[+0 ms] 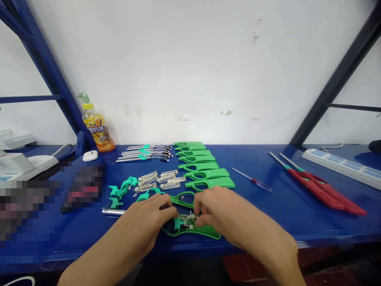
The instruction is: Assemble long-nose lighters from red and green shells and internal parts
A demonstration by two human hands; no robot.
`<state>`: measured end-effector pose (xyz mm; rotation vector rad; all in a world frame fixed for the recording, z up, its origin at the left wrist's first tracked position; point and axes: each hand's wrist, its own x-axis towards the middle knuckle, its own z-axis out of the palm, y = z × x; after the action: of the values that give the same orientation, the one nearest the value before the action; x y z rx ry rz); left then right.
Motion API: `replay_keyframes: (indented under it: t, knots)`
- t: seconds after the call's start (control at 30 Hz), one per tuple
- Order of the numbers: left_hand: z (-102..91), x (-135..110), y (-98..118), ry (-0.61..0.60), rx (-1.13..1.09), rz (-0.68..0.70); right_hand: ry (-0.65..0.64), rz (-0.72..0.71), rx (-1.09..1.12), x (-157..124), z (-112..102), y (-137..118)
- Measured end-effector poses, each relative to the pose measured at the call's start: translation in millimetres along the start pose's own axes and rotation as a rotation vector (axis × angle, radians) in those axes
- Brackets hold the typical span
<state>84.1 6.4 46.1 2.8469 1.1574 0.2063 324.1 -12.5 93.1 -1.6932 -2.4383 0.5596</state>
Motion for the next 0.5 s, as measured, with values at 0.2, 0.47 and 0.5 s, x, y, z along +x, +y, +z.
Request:
replay_keyframes:
  t: [0.2, 0.47, 0.5]
  knots:
    - [-1.1, 1, 2, -0.027, 0.007, 0.0, 0.009, -0.04, -0.052, -1, -2, -4]
    - [-4.1, 4, 3, -0.041, 0.026, -0.004, 0.203, -0.138, -0.205, -8, 16, 2]
    - [-3.5, 4, 3, -0.036, 0.025, -0.003, 0.21, -0.156, -0.206, -8, 18, 4]
